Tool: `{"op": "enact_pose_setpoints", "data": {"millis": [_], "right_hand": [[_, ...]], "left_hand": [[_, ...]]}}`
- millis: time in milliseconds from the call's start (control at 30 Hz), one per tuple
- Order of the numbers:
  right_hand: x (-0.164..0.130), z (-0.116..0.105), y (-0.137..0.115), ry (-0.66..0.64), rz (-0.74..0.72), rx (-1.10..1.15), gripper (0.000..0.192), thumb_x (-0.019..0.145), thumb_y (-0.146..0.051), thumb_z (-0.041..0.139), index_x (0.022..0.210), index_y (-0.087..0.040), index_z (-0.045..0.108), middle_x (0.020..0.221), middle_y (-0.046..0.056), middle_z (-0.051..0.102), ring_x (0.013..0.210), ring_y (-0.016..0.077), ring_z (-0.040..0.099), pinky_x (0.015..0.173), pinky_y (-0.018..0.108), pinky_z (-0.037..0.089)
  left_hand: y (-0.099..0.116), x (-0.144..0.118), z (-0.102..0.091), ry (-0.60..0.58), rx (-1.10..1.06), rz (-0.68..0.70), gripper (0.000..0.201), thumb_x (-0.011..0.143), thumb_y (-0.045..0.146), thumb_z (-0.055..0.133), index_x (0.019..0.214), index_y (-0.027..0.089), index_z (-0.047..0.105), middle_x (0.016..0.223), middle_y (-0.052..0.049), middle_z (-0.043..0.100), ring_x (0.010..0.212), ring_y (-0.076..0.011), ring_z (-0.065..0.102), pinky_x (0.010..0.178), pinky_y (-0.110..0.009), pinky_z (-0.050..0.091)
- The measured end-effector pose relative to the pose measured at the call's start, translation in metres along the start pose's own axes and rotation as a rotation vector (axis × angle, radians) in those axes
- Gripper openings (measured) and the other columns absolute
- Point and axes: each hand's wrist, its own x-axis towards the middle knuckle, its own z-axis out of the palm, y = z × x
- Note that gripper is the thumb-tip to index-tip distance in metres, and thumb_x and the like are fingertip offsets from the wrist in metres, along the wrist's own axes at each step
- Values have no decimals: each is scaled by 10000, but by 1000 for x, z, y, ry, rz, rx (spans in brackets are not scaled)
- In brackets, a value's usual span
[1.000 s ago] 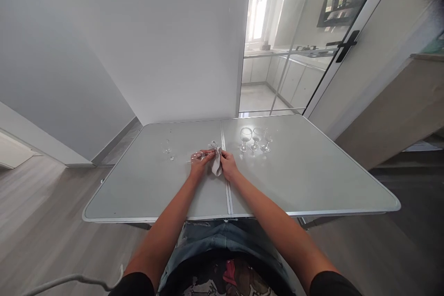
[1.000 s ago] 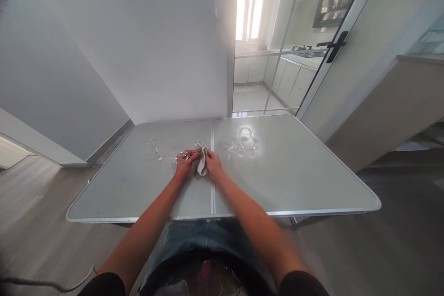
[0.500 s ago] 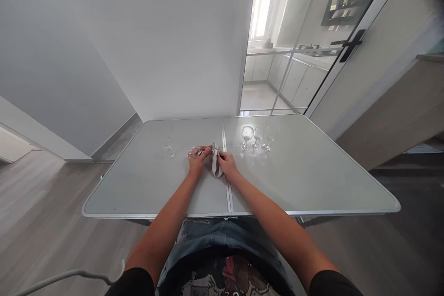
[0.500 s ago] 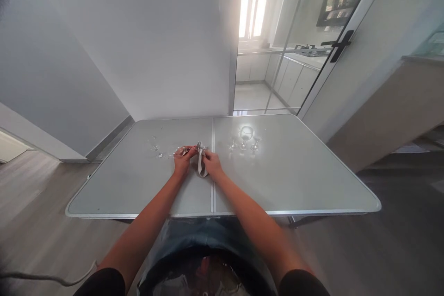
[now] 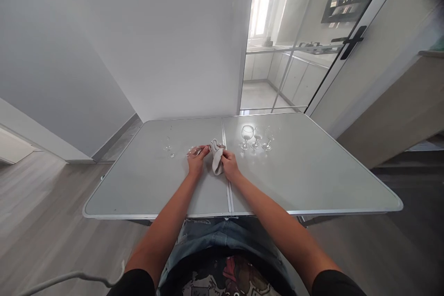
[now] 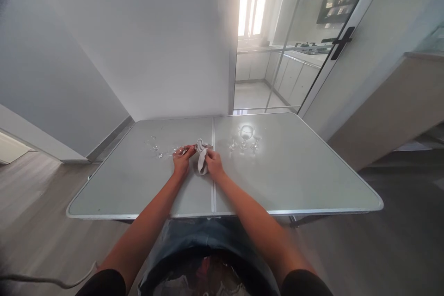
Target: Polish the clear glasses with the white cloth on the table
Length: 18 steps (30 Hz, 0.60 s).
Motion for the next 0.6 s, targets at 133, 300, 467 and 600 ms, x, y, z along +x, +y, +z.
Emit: {"op": "enact_pose_setpoints", "data": {"millis": [133,300,467,600], "right_hand": [[1,5,-2,30,19,182,138,725,-318,676,813,-218,713,819,27,700,914,204,609,786,290,479],[-2,11,8,-30,198,258,125,637,-263,678,744,-200,682,748,21,696,828,206,640,699,280,497],[0,10,3,64,80,317,141,658,-275,682,789,-223,685,841,31,726,934,219,649,767,305,522],[1,10,-2,33,140,329,201,654,-297,674,841,-226,698,867,46,744,953,243,665,747,326,539]], "left_hand": [[2,-5,1,-118,132,-2,263,661,386,861,799,179,778,817,-74,754,802,-216,705,821,-369,575],[3,-2,-2,36,182,94,240,701,390,832,827,192,785,872,-74,766,832,-216,703,832,-356,551],[5,-5,0,-55,230,77,214,702,392,832,803,209,786,861,-70,764,852,-219,704,864,-359,538],[8,-10,1,-128,267,62,225,706,397,830,832,213,795,902,-78,769,889,-242,707,856,-361,536]]}}
